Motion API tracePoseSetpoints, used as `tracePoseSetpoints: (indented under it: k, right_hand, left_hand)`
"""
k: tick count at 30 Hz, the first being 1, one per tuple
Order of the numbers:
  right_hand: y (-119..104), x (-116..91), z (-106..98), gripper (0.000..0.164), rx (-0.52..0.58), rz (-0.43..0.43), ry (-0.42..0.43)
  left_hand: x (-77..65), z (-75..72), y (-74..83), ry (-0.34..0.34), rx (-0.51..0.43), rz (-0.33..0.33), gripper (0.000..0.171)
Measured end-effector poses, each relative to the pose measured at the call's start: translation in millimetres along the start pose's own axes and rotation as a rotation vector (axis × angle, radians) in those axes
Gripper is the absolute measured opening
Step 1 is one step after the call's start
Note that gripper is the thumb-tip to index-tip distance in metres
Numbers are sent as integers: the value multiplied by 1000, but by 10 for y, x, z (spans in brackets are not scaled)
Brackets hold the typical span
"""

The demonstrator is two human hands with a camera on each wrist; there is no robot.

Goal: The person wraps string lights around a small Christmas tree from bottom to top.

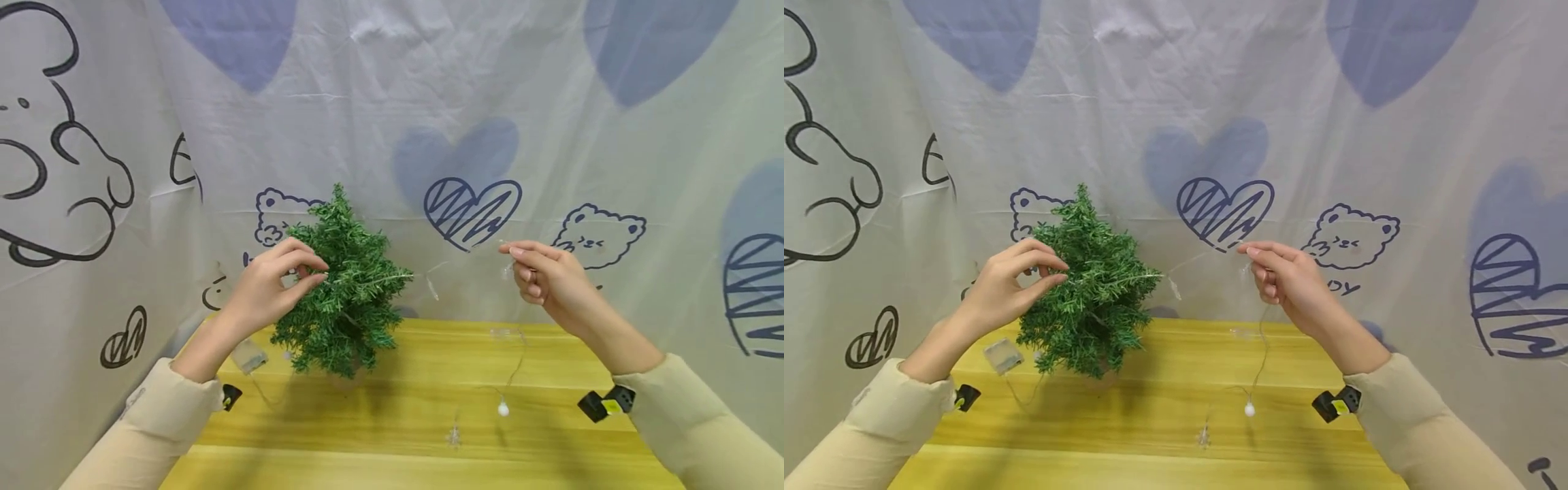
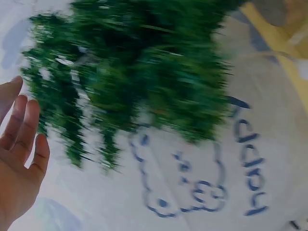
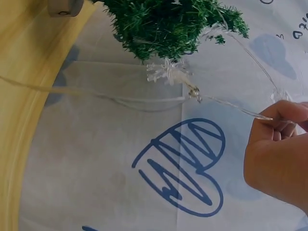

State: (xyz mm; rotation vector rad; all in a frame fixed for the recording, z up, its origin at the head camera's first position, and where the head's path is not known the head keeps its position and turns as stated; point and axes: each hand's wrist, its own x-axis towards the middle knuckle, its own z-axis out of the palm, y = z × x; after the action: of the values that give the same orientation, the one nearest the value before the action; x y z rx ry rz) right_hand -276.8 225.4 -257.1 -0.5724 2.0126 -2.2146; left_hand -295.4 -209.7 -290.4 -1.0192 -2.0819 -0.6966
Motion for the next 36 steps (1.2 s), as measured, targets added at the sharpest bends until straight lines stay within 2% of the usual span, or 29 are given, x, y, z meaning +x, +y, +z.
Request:
tracePoseSetpoints:
  k: [3, 6, 11, 13, 17, 21, 24, 27, 30, 36]
  right_hand:
    - [-33, 118, 4, 20, 58, 12, 28]
    - [-64, 248, 27, 23, 112, 35, 59]
    - [-77, 442, 95, 23, 141, 62, 95]
    - [-78, 496, 130, 24, 142, 60, 100]
    - [-95, 585, 225, 27, 140, 52, 102]
    - [-115, 663, 333, 28, 150, 49, 99]
    - [-120, 694, 401, 28, 140, 48, 101]
    - [-120, 714, 453, 28, 125, 52, 97]
    - [-106, 727, 499, 28, 105, 57, 84]
    - [-70, 747, 585, 25, 94, 55, 65]
  left_hand:
    - [212, -7, 155, -17, -28, 13, 20]
    - [462, 4, 326, -64, -24, 6, 14]
    - [932, 77, 545, -231, 48, -90, 16]
    - [1124, 118, 596, -298, 54, -135, 19]
    - [1473, 183, 649, -398, 9, -219, 23]
    - [1737, 244, 635, -497, -6, -282, 27]
    - [1854, 313, 584, -560, -25, -316, 29]
    - [1909, 377, 544, -596, -72, -337, 28]
    - [1915, 423, 525, -604, -126, -337, 25]
    - [1889, 474, 504, -600, -156, -336, 19]
